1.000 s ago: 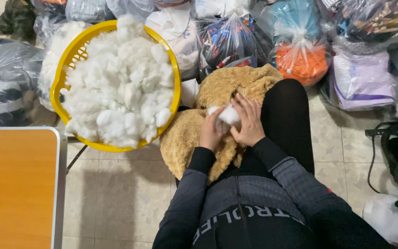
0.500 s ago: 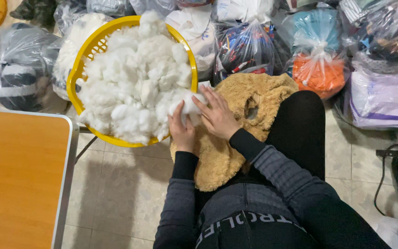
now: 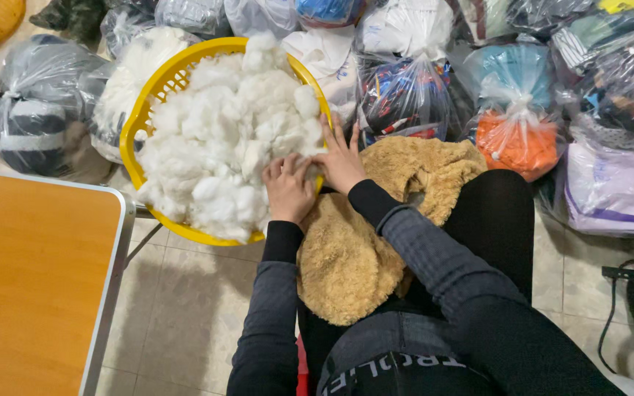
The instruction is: The person repeatedly takes handfuls of white cotton from a yellow basket and inserts them into a tan cushion resting on their lap. They press and adjust the cotton inside the cushion opening to distribute the filling.
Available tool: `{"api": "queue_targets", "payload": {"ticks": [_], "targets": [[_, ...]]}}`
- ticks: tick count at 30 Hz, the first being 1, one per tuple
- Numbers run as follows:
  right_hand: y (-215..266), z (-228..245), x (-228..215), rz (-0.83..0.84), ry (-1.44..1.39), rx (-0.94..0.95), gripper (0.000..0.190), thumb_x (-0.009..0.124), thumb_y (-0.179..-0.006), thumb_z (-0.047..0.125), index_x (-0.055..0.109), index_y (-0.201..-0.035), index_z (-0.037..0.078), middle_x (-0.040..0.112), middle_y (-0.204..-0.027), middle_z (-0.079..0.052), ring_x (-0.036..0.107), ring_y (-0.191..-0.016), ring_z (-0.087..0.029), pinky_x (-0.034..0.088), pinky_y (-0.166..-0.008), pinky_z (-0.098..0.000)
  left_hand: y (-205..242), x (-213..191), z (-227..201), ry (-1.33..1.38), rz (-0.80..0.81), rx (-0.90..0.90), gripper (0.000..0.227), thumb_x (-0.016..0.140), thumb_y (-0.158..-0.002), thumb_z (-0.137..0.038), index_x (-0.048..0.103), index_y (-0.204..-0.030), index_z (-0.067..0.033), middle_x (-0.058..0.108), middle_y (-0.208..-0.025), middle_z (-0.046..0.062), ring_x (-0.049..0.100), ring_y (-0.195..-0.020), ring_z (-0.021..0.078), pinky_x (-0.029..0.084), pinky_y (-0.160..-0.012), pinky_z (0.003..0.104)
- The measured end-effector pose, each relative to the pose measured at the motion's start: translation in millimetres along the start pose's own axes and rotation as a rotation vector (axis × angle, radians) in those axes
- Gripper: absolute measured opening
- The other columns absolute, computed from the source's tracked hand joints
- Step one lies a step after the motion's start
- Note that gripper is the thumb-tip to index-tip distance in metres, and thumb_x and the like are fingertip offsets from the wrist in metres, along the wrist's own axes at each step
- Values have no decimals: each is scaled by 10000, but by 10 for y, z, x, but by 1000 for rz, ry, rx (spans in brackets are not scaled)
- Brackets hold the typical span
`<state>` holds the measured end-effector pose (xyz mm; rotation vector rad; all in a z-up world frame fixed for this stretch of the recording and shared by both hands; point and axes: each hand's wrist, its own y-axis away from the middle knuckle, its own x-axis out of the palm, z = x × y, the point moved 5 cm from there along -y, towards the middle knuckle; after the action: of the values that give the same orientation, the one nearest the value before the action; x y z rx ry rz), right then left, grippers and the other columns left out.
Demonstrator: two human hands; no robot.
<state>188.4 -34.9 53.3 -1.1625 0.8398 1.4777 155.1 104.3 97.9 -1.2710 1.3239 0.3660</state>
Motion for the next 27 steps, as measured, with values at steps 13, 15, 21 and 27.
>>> {"api": "queue_targets", "payload": {"ticks": [13, 15, 21, 27], "targets": [[-301, -281, 322, -299, -318, 334, 896, 856, -746, 357, 359, -1451, 115, 58, -1668, -315, 41, -1575, -441, 27, -1178, -763, 14, 827, 461, 150, 286, 39, 191, 592, -870, -192, 746, -924, -92, 750, -961, 155, 637, -1055, 372, 455, -945, 535], [-276, -353, 393, -298, -358, 364, 881, 834, -790, 395, 343, -1472, 131, 65, -1674, -304, 62, -1579, -422, 30, -1166, -776, 45, 1085, 559, 125, 351, 62, 271, 551, -848, -221, 779, -946, -114, 762, -921, 160, 636, -1045, 386, 408, -955, 603], [-193, -447, 461, -258, -398, 425, 912, 758, -828, 491, 301, -1543, 159, 66, -1686, -294, 88, -1586, -425, 54, -1166, -780, 109, 1373, 719, 295, 743, -302, 389, 445, -1063, -309, 750, -1002, -76, 697, -1117, 220, 631, -1110, 421, 462, -1032, 536], [57, -281, 281, -317, -184, 153, 708, 635, -1028, 451, 318, -1609, 199, 32, -1691, -297, 20, -1585, -455, 2, -1155, -794, 11, 474, 149, 114, 52, 3, 256, 604, -1008, -277, 727, -1121, -83, 740, -1119, 112, 587, -1216, 326, 420, -1069, 501]]}}
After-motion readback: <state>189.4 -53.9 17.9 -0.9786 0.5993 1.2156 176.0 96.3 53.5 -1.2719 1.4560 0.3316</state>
